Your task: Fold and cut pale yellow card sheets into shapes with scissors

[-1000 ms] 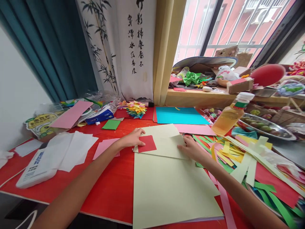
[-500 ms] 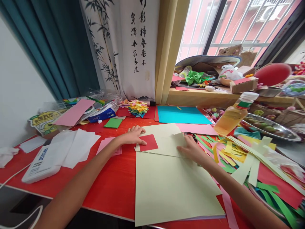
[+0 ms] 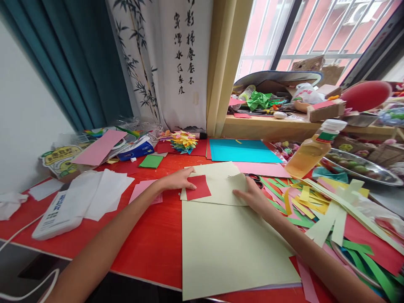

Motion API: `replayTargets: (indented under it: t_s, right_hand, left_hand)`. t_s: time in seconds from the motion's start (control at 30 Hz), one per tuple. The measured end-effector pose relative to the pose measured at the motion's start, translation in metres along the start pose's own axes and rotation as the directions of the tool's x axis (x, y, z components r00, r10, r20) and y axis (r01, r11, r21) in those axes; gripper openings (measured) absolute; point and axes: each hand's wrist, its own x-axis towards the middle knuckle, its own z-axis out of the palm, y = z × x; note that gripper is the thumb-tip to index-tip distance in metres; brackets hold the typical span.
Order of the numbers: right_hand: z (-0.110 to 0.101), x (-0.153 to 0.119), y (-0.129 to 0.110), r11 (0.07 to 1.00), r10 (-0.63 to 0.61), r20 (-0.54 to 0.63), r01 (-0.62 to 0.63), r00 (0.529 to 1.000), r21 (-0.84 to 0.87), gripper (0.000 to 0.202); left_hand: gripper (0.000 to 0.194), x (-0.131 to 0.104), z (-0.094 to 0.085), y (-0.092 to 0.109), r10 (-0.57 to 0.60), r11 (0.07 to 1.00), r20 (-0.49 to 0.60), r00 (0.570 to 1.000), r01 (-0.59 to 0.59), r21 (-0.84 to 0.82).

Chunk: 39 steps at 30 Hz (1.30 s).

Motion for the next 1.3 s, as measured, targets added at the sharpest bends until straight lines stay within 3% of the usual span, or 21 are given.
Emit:
replayTargets:
  t_s: [0.1,0.2,0.3,0.4,0.53,0.63,0.87,1.0,1.1,1.2,1.3]
  right_hand:
    - [-0.004,0.0,-0.002,0.992,0.0,-0.066,0.008,0.998,0.125,0.049]
    - [-0.011,0.002,-0.006,0.92,-0.039,-0.185,0.108,0.982,0.378,0.065]
    - [-0.018,0.005,-0.007,0.858,-0.115,-0.163,0.181,0.98,0.481,0.061]
    - [-0.023,0.01,0.0,0.896,-0.136,-0.084,0.159,0.987,0.414,0.045]
    - [-0.025,0.019,0.012,0.947,-0.131,-0.161,0.172,0.978,0.271,0.05]
    - [-0.022,0.02,0.015,0.932,-0.159,-0.134,0.193,0.978,0.307,0.049]
    - [-0.022,0.013,0.005,0.842,-0.2,-0.108,0.227,0.974,0.489,0.072]
    - [-0.024,0.012,0.006,0.878,-0.171,-0.073,0.185,0.983,0.442,0.049]
    - [-0.021,0.011,0.007,0.849,-0.178,-0.016,0.162,0.984,0.503,0.034]
    - [-0.019,0.011,0.009,0.829,-0.135,0.043,0.089,0.99,0.553,0.034]
    - [-0.02,0.012,0.011,0.838,-0.106,0.031,0.072,0.994,0.541,0.035]
  left_hand:
    - [0.041,-0.003,-0.003,0.006,0.088,0.962,-0.134,0.987,-0.119,-0.246]
    - [0.039,-0.002,-0.004,0.009,0.124,0.754,-0.375,0.919,-0.333,-0.567]
    - [0.045,-0.002,-0.002,0.013,0.103,0.642,-0.474,0.874,-0.422,-0.64]
    - [0.051,-0.001,0.003,0.017,0.062,0.709,-0.444,0.894,-0.353,-0.611]
    - [0.061,0.003,0.011,0.014,0.047,0.765,-0.462,0.886,-0.33,-0.554]
    - [0.062,0.006,0.016,0.008,0.053,0.762,-0.485,0.873,-0.349,-0.546]
    - [0.064,0.005,0.017,0.002,0.004,0.619,-0.314,0.949,-0.249,-0.745]
    - [0.055,0.006,0.015,0.001,0.028,0.573,-0.293,0.956,-0.256,-0.778]
    - [0.054,0.006,0.016,0.002,0.032,0.56,-0.271,0.962,-0.242,-0.792]
    - [0.055,0.005,0.017,0.003,0.037,0.527,-0.251,0.967,-0.233,-0.818]
    - [0.048,0.006,0.016,0.004,0.038,0.516,-0.281,0.959,-0.26,-0.816]
